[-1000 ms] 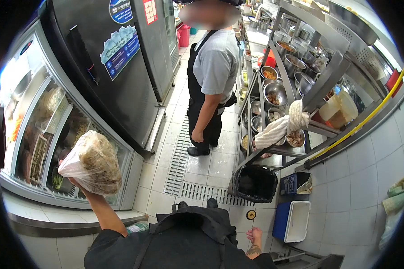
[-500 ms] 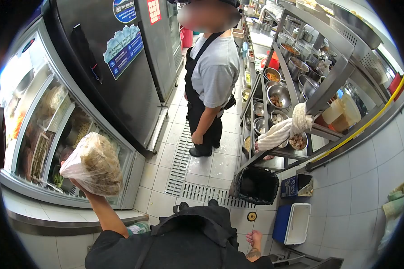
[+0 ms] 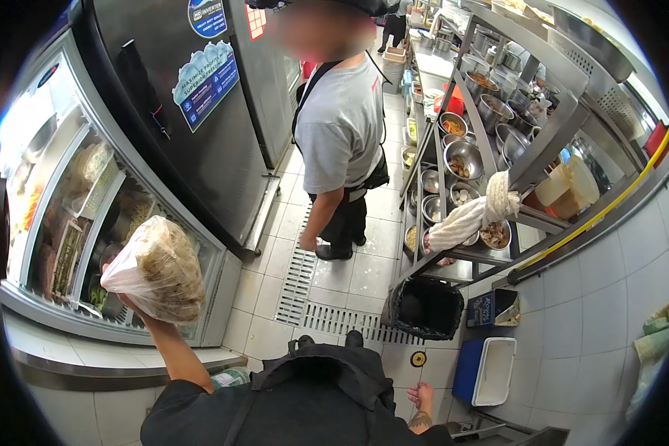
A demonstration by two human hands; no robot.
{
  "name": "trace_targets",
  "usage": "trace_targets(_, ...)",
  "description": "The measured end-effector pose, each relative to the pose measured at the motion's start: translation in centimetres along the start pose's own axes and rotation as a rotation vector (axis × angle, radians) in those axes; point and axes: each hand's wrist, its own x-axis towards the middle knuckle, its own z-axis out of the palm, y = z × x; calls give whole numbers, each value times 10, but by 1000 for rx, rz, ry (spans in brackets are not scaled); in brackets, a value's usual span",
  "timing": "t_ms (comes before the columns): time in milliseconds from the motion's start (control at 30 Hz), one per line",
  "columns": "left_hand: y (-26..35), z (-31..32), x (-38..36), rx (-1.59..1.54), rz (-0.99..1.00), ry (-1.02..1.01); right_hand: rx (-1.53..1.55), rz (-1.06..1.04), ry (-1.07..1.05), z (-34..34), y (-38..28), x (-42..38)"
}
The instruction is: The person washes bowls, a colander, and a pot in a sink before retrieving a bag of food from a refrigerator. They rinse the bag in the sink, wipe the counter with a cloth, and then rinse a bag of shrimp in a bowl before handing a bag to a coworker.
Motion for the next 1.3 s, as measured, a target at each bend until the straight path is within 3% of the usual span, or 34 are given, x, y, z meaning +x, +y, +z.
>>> trace_targets(200, 0, 1, 1, 58, 36, 142, 2, 6, 24, 4, -5, -4)
trace_targets(300, -1, 3, 3, 76, 11, 78, 5, 8, 25, 3, -1, 3)
trace_targets(367, -6, 15, 4, 209, 158, 477, 7, -7, 28, 7, -5, -4)
trace_targets(467, 3, 2, 4, 140, 15, 331, 0, 7, 12, 5, -2, 3)
trace_targets(900, 7, -9, 4, 183, 5, 263, -35, -15, 12, 4, -3, 3)
trace_targets(967, 10, -13, 4, 153, 15, 181, -35, -24, 8, 4, -5, 2)
trace_targets(1100, 4, -17, 6, 196, 92, 333, -63, -27, 2, 2, -7, 6)
trace_targets(1200, 0, -15, 7, 382, 353, 482, -78, -37, -11, 2, -7, 10)
trace_targets(1300, 4, 1, 1, 266, 178, 411, -76, -39, 2, 2, -11, 7)
